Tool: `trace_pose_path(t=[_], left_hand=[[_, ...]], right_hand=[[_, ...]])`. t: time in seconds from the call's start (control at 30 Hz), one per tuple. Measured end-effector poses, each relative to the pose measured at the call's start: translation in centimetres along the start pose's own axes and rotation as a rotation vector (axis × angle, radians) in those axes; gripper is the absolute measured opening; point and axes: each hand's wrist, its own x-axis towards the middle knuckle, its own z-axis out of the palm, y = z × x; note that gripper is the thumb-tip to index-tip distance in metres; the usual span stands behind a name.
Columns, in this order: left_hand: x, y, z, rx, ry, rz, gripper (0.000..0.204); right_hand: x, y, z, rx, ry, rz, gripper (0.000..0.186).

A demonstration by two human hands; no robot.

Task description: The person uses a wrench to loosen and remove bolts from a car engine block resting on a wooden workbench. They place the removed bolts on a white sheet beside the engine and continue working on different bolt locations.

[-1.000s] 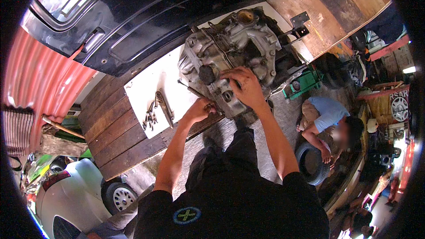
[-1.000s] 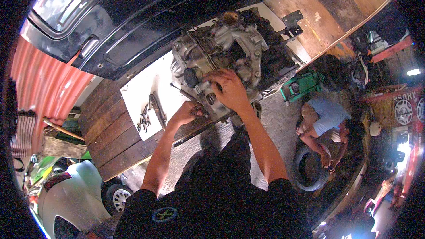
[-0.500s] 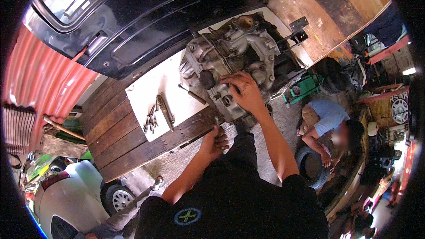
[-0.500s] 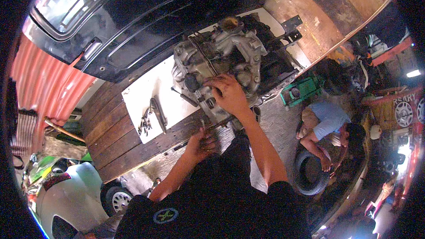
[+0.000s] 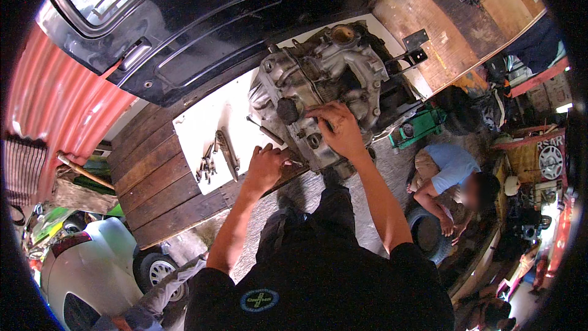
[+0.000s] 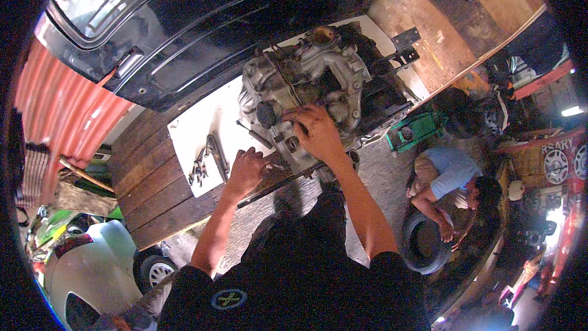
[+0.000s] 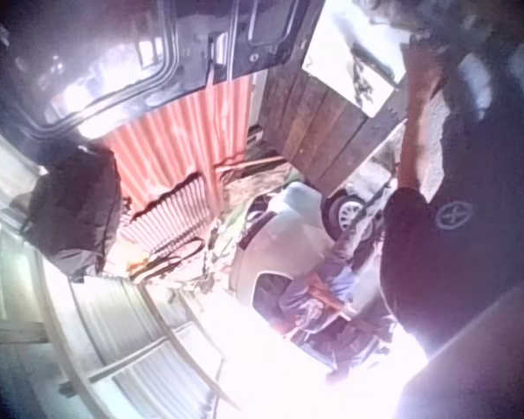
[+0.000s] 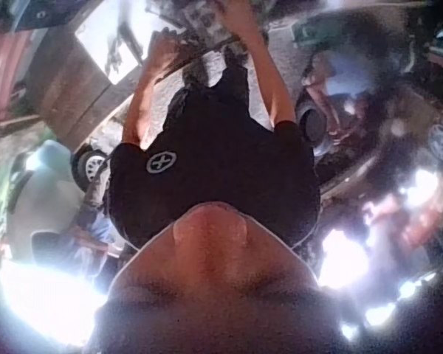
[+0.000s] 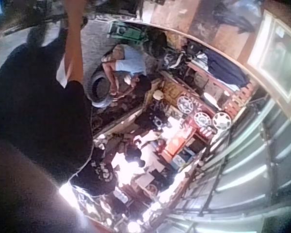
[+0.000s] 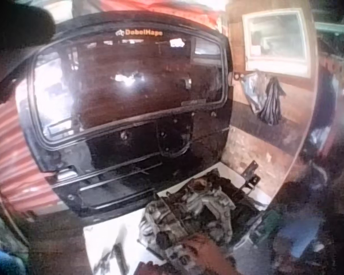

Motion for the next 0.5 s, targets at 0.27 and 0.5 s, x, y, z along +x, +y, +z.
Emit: trace_pose_path(t=[0.27,0.5], left_hand=[[2.9,-1.8,-1.4,0.059,0.077,0.291,0.017],[4.6,-1.0,-2.3,0.098,-0.032,0.322,0.012]], right_hand=[[-0.2,0.3,0.2,0.022,-0.02,0.023,0.021],[-0.2,0.3,0.2,0.043,-0.027,0.038,0.021]])
